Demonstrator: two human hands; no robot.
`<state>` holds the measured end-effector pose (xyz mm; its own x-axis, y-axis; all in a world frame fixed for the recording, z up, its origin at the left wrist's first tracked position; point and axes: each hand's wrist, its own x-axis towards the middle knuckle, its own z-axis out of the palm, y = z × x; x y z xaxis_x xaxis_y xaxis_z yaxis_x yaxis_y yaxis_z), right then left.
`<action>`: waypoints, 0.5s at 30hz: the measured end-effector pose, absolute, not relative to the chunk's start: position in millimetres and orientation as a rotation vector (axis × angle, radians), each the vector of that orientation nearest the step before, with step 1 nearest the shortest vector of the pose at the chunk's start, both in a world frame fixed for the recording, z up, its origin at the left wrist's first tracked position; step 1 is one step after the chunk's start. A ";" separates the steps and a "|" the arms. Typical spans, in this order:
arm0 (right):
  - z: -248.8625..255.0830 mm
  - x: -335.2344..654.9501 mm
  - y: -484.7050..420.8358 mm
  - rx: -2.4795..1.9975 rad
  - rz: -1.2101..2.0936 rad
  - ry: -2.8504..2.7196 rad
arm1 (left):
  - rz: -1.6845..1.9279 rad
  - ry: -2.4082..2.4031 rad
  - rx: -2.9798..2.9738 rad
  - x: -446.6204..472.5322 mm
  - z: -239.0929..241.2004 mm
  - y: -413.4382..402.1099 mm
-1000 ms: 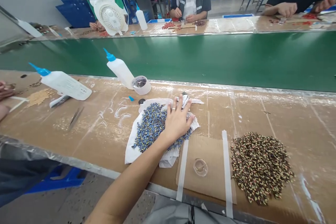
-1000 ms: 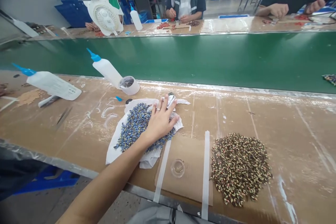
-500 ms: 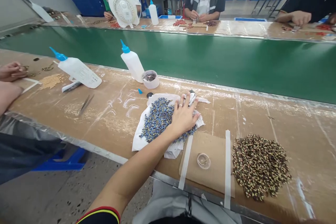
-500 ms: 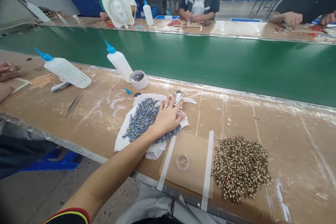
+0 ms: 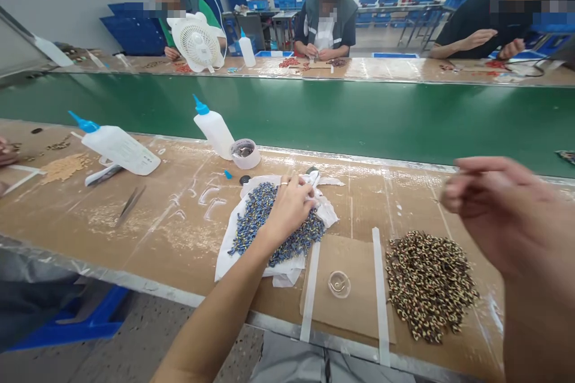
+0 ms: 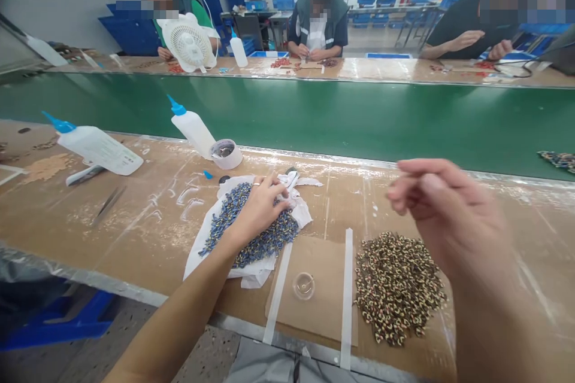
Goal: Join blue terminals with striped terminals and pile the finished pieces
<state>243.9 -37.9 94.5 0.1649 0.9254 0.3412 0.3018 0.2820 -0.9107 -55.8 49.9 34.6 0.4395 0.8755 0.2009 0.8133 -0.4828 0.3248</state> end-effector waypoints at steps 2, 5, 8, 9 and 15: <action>80.3 238.5 -29.1 -1.205 0.904 -1.209 | 0.421 1.325 2.485 -64.3 39.2 54.2; 48.4 233.8 -16.3 -1.279 1.039 -1.052 | 0.282 1.175 2.423 -70.1 39.8 58.2; 23.8 234.2 -11.3 -1.378 1.020 -1.019 | 0.192 1.166 2.377 -69.8 36.4 57.2; 19.3 234.9 -11.3 -1.410 1.002 -1.031 | 0.166 1.173 2.366 -69.4 35.3 56.2; 16.3 234.9 -14.8 -1.548 0.957 -1.153 | 0.021 1.151 2.359 -69.0 36.2 52.1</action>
